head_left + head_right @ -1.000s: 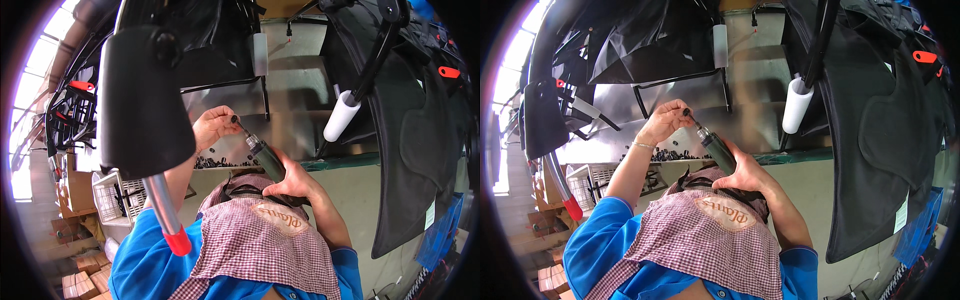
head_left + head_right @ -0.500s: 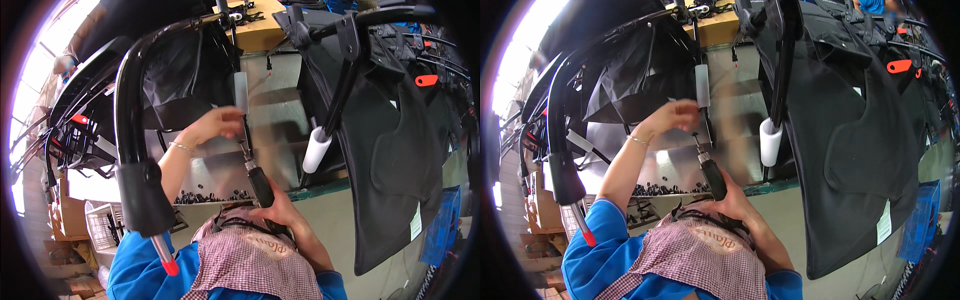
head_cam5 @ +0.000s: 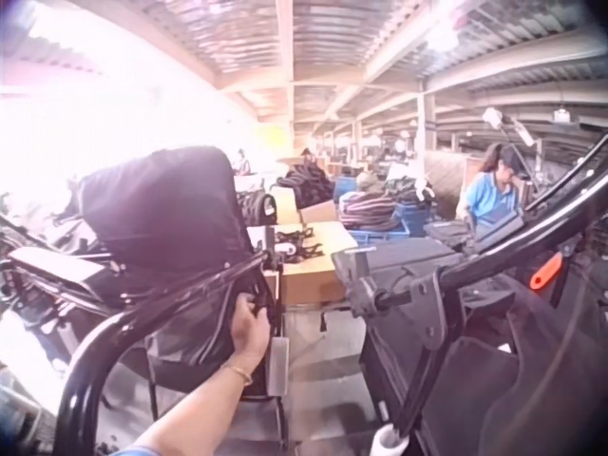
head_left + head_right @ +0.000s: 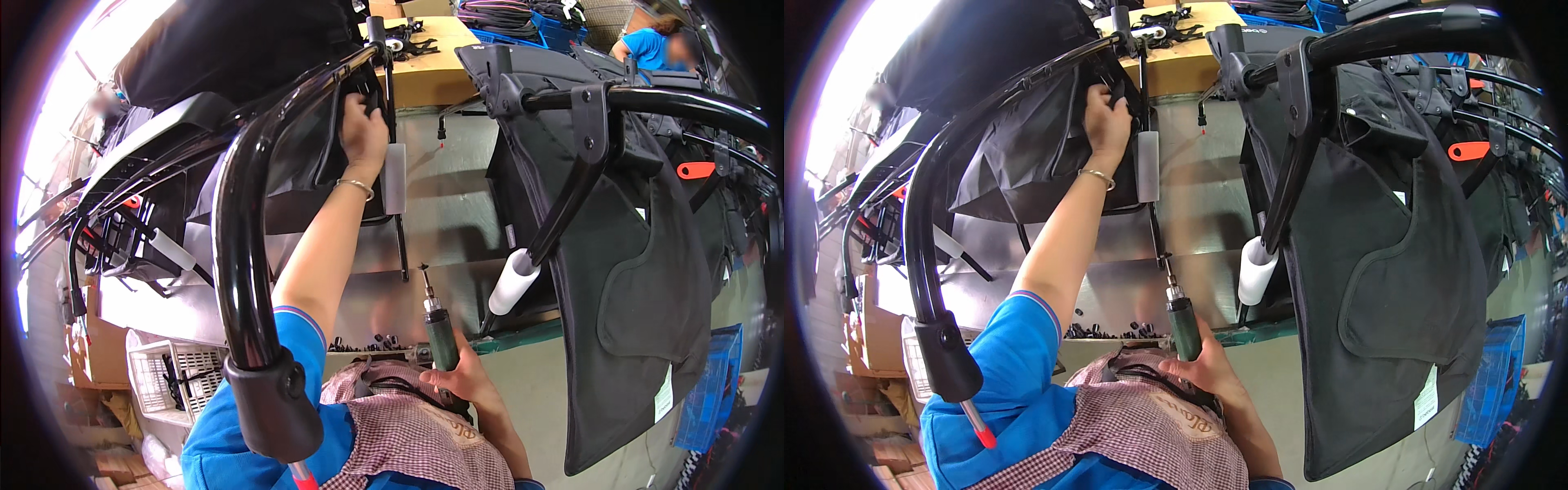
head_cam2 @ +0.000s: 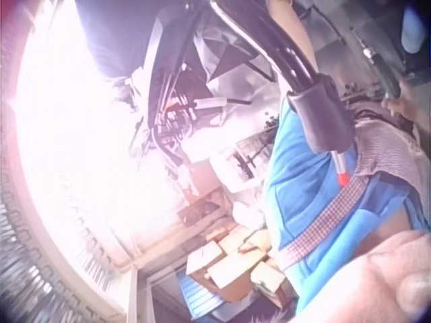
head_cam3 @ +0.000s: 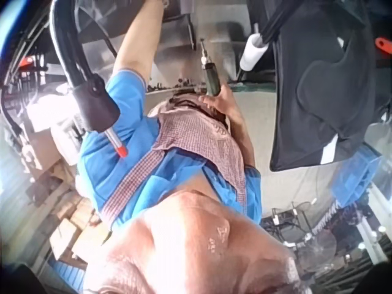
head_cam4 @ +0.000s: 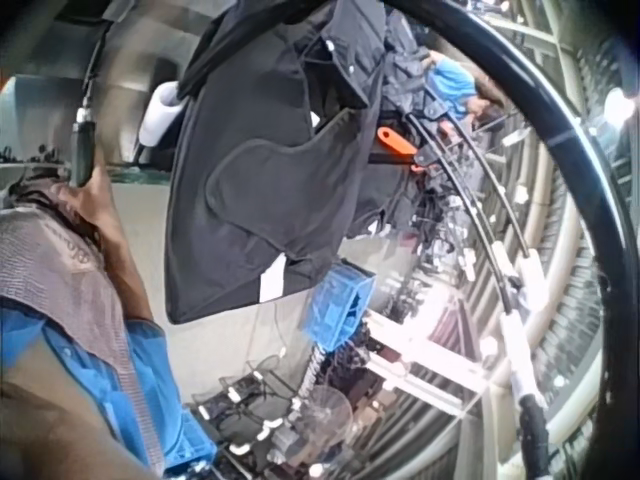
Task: The person assembles a stroller by attaching fabric components to the frame using a power drill. They secure screws at multiple points, adjust straps and buckles, and attach a storage bag to the stroller frame.
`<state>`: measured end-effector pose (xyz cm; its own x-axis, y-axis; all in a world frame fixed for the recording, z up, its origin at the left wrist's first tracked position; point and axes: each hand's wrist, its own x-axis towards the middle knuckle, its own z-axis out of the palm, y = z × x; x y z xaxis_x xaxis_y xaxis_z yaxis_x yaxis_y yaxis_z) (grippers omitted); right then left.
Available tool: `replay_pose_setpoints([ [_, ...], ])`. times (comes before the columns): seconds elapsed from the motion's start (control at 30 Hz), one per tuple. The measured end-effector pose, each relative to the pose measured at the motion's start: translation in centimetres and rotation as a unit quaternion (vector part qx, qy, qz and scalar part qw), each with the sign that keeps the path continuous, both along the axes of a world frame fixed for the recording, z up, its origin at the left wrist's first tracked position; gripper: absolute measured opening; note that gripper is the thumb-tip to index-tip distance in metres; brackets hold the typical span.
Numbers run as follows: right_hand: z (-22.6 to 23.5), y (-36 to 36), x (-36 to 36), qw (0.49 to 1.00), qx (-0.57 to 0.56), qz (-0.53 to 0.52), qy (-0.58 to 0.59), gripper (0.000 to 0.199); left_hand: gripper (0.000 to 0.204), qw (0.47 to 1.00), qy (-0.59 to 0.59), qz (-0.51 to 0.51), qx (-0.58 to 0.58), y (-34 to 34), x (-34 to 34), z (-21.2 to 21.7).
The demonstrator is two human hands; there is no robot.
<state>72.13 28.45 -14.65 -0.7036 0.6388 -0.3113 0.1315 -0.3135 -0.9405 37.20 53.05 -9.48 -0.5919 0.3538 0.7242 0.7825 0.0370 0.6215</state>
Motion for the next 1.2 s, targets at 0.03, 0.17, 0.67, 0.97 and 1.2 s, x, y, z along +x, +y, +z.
replay_pose_setpoints([
  [0.03,-0.4,0.0,-0.2,1.000,0.025,0.007,-0.002,0.099,0.012,0.998,-0.059,0.017,0.010,0.3,-1.9,-1.4],
  [0.17,-1.8,0.2,-0.6,0.997,0.066,0.011,-0.028,0.104,0.010,0.978,-0.131,-0.147,-0.064,-0.6,-3.5,-1.4],
  [0.67,-0.2,1.0,-1.4,0.986,0.131,0.058,-0.083,0.111,0.031,0.998,-0.052,0.004,0.039,-2.1,-4.2,-0.1],
  [0.97,0.2,1.6,-1.0,0.986,0.121,0.053,-0.102,0.109,0.026,0.993,-0.098,0.007,0.069,-1.2,-0.6,0.3],
  [1.2,-2.4,1.2,-0.5,0.980,0.183,0.032,-0.078,0.099,0.021,0.988,-0.071,0.066,0.122,-1.5,0.0,-0.6],
])
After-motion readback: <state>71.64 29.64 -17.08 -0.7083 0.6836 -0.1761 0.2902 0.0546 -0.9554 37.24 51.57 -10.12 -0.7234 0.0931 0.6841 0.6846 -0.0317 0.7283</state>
